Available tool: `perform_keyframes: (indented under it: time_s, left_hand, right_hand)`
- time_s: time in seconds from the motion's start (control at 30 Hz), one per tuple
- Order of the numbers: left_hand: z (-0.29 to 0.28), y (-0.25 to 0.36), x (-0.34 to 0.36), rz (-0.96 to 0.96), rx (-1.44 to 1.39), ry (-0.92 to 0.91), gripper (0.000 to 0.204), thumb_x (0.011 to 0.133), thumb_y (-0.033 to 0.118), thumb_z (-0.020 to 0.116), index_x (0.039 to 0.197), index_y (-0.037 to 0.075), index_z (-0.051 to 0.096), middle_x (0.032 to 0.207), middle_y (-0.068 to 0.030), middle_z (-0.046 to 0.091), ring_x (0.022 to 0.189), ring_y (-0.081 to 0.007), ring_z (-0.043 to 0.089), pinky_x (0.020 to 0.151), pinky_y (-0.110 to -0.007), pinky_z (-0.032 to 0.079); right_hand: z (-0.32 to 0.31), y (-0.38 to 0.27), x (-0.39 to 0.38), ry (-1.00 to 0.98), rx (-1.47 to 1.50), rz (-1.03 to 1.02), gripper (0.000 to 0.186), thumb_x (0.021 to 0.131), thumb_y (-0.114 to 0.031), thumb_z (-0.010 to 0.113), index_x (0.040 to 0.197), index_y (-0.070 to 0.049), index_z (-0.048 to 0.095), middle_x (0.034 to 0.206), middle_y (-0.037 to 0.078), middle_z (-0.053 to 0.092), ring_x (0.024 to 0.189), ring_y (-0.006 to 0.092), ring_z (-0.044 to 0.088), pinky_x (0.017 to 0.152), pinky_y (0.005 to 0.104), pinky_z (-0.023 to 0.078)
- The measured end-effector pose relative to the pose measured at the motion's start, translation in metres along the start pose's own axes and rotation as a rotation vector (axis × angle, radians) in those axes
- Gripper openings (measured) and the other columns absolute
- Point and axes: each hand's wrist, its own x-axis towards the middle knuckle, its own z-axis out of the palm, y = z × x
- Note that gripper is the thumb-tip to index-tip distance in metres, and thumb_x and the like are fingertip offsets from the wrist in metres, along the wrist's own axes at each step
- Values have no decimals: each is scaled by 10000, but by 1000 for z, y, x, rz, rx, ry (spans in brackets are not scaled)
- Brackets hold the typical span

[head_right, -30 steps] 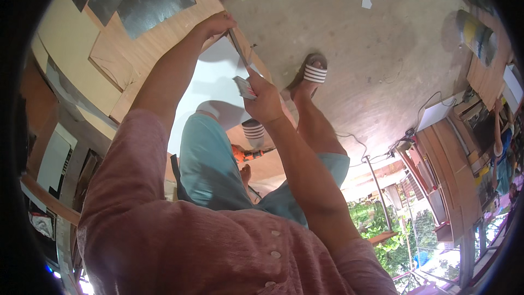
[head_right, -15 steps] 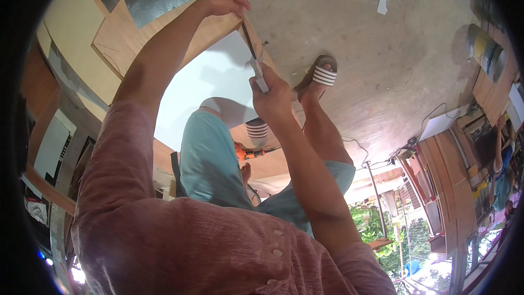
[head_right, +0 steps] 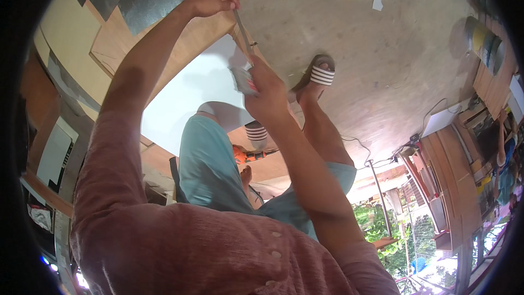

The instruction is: The person places a white board on a wooden surface, aligns it, and uses a utility knife to trim the edges. The person repeatedly cuts along the sides of the board to remove excess material.

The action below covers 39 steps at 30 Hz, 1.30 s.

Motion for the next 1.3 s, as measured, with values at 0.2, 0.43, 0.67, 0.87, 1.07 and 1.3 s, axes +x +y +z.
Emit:
perform_keyframes:
  time_s: [0.2,0.43,0.67,0.87,1.07,1.3]
  left_hand:
    - [16,81,-15,-112,223,-410,215,845,184,696,1016,73,766,981,-54,744,984,-184,676,868,-337,508]
    - [33,86,35,-90,540,-805,338,793,190,756,1125,131,767,1018,-49,766,958,-192,698,837,-342,524]
    - [37,83,39,-119,505,-918,329,822,134,729,1150,127,757,1067,-53,762,996,-187,697,855,-340,522]
    - [42,98,44,-118,597,-978,283,831,98,722,1110,105,771,951,-29,769,845,-149,703,747,-309,540]
    - [47,100,45,-130,593,-975,250,819,67,734,1065,75,780,865,-41,757,753,-147,688,672,-312,541]
    - [47,92,42,-182,540,-894,337,718,22,732,1046,79,786,866,-57,769,776,-152,707,711,-309,533]
  right_hand:
    - [-36,2,-70,-99,94,-96,127,825,35,657,928,3,591,976,204,666,1231,389,611,916,387,523]
    - [-38,2,-85,-136,157,-43,137,812,38,674,834,-19,552,881,155,630,1297,426,552,978,405,500]
    - [-39,12,-93,-156,224,-85,222,740,21,745,832,-25,548,801,103,599,1198,417,621,1044,439,485]
    - [-35,20,-90,-142,176,-107,278,658,-28,789,804,-43,554,777,126,574,1000,392,671,1015,461,514]
    - [-30,26,-95,-122,153,-79,267,647,-79,798,802,-73,581,822,135,611,1140,409,633,817,453,555]
    - [-29,28,-96,-134,111,-127,237,666,-88,775,828,-89,602,849,125,641,1164,401,626,769,451,550]
